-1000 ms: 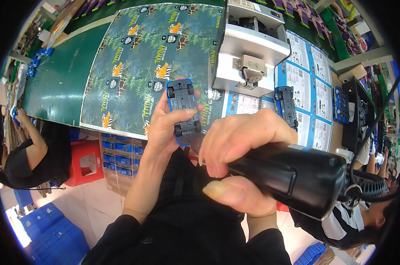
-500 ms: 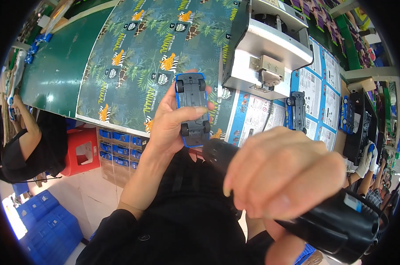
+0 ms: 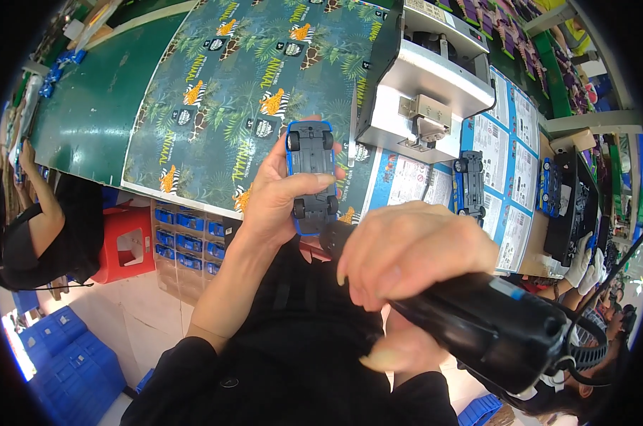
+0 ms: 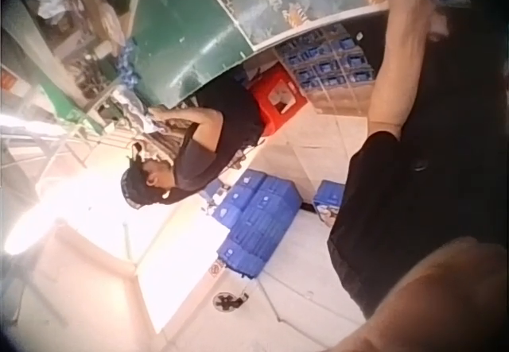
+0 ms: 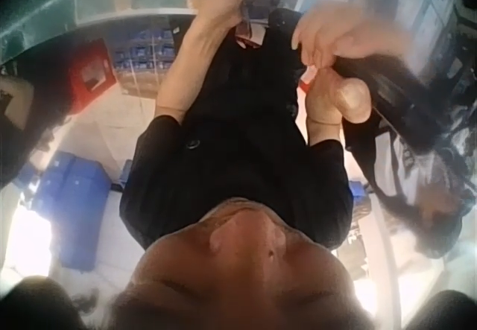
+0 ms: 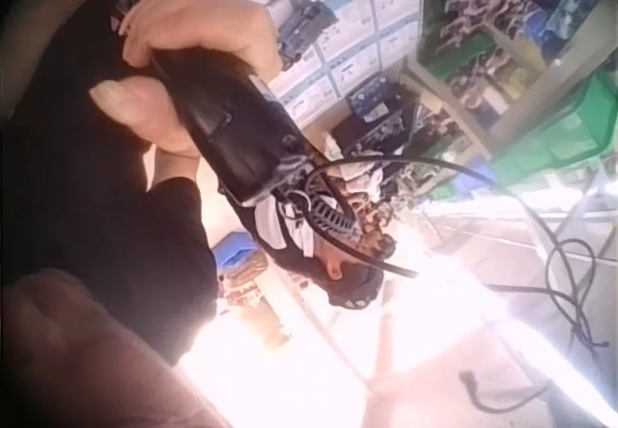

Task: The person assembles the plastic chassis of small toy cars by securing screws with an electric screwdriver.

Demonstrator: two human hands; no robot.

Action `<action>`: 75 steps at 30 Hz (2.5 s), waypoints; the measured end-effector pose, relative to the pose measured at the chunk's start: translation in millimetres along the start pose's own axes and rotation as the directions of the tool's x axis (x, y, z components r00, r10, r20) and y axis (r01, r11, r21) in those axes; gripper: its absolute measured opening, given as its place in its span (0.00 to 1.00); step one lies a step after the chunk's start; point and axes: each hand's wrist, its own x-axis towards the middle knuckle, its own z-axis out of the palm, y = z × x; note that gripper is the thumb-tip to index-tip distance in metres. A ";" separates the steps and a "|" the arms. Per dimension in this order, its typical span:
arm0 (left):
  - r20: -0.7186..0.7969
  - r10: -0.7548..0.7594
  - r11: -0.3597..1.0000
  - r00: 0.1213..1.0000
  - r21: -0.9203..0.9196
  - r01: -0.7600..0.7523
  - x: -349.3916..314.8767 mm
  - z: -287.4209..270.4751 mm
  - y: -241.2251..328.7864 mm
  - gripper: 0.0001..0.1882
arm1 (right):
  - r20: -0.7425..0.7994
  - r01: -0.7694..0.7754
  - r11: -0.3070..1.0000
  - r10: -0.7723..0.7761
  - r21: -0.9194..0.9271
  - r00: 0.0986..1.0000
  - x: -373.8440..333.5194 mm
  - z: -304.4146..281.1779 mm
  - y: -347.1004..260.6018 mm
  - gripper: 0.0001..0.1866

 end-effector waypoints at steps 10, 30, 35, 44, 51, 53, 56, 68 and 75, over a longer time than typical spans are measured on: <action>0.000 -0.076 0.996 0.997 -0.052 0.076 4.3 -0.5 -0.8 0.38 | 0.351 -0.002 0.998 0.027 -0.069 0.936 12.2 -12.4 6.6 0.21; 0.016 -0.084 0.988 0.996 -0.129 0.086 4.6 -1.4 -1.8 0.26 | -0.089 0.181 0.983 -0.181 -0.017 0.979 -16.1 10.9 -20.1 0.15; 0.091 -0.021 0.999 0.996 -0.035 0.024 15.1 -9.1 24.3 0.40 | -0.126 0.238 0.951 -0.265 -0.197 0.956 -40.9 -22.6 -50.4 0.19; 0.859 0.127 -0.561 0.495 0.474 -0.679 63.0 -41.2 84.4 0.31 | -0.330 0.143 0.944 -0.242 -0.298 0.913 -72.8 -32.9 -57.9 0.20; 0.760 0.022 -0.828 0.649 0.377 -0.414 31.4 -132.7 210.8 0.38 | -0.353 0.103 0.953 -0.205 -0.286 0.913 -77.5 -41.7 -60.6 0.19; 0.579 0.282 -0.852 0.765 0.518 -0.078 1.1 -164.4 243.8 0.52 | -0.356 0.087 0.952 -0.193 -0.293 0.914 -79.4 -47.1 -58.6 0.20; 0.489 0.573 -0.724 0.658 0.678 0.126 -32.9 -218.2 242.5 0.50 | -0.357 0.059 0.966 -0.149 -0.251 0.922 -75.3 -49.5 -54.4 0.20; 0.780 0.356 -0.215 0.514 0.604 -0.767 -2.7 -12.0 11.5 0.20 | -0.390 0.150 0.936 -0.274 -0.319 0.879 -97.1 -50.7 -82.7 0.20; 0.736 0.287 -0.084 0.613 0.657 -0.749 25.1 98.5 -84.8 0.22 | -0.369 0.191 0.924 -0.313 -0.332 0.875 -106.6 -62.3 -108.5 0.18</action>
